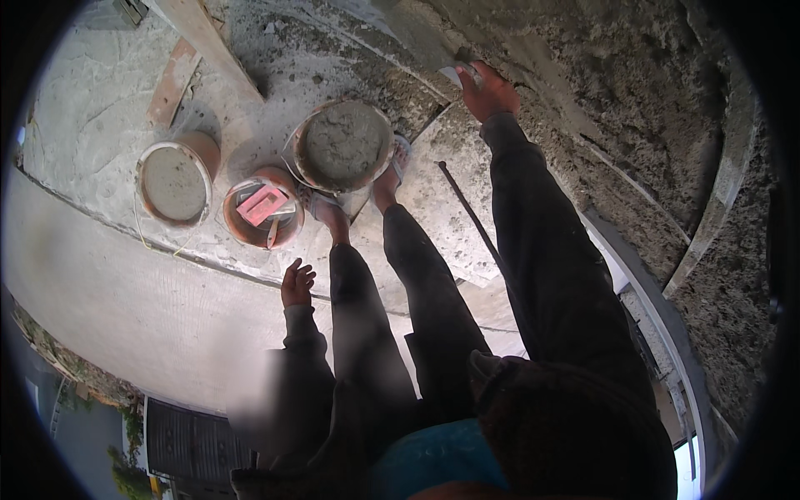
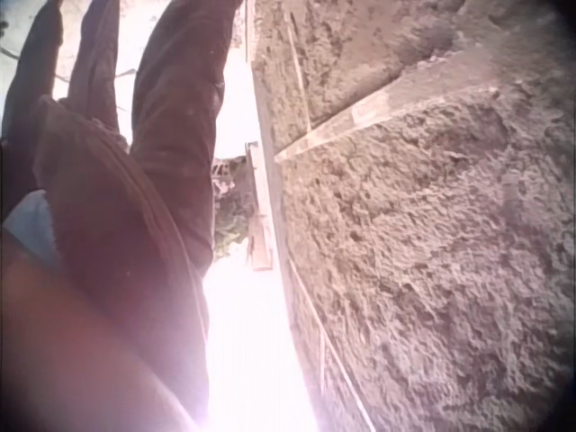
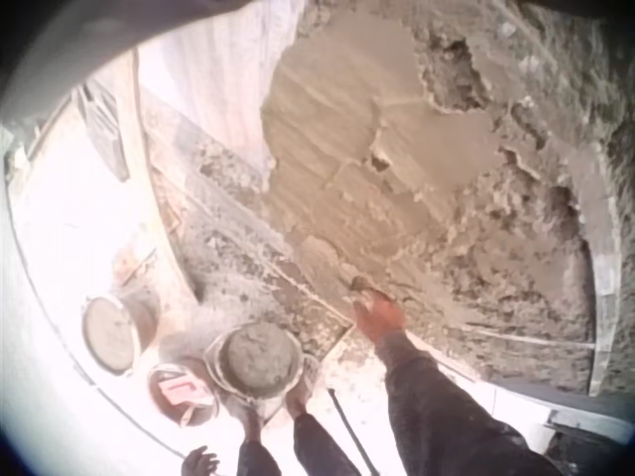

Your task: The person scoops cement from a bucket with a trowel and applies it to a curved floor section, smoothing the surface. The person then uses a long straightedge to level the applied cement.

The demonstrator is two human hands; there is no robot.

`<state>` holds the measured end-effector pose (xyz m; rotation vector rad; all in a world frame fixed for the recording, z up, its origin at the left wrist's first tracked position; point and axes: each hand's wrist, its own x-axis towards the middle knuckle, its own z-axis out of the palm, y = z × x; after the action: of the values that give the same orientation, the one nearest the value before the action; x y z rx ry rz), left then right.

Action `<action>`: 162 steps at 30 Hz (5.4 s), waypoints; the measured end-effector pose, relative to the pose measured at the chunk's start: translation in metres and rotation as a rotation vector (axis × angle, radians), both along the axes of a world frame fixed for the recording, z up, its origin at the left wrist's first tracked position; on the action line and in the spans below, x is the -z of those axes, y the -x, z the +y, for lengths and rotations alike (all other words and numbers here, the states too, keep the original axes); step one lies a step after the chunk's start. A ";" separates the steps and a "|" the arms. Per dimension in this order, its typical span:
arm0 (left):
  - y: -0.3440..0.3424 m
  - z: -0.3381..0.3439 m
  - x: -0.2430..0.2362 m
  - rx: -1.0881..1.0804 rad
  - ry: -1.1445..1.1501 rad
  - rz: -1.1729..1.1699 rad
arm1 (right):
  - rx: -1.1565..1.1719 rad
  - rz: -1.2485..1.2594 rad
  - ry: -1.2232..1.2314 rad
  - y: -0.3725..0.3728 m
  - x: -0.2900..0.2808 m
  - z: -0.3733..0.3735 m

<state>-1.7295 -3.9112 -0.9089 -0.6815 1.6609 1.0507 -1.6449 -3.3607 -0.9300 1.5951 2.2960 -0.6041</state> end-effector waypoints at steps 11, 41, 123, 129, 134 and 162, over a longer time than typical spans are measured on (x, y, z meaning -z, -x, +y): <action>0.010 0.003 0.002 0.031 0.048 -0.017 | -0.006 -0.244 0.032 -0.031 -0.005 0.020; 0.039 -0.031 -0.033 -0.080 -0.038 0.036 | -0.260 0.418 0.172 0.041 -0.289 -0.047; 0.060 0.154 0.163 0.850 0.015 0.670 | -0.526 -0.272 0.235 -0.060 0.064 -0.182; 0.028 0.184 0.139 0.919 -0.051 0.771 | -0.419 -0.157 0.153 -0.089 0.138 -0.208; 0.046 0.176 0.144 0.898 -0.102 0.798 | -0.170 -0.150 0.350 -0.061 0.113 -0.208; 0.072 0.002 -0.007 0.137 -0.056 0.091 | 0.158 0.530 0.279 -0.121 -0.371 -0.001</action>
<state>-1.8017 -3.9095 -0.9014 -0.4826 1.7233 1.0387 -1.5237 -3.3615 -0.5593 1.6299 2.2885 -1.4681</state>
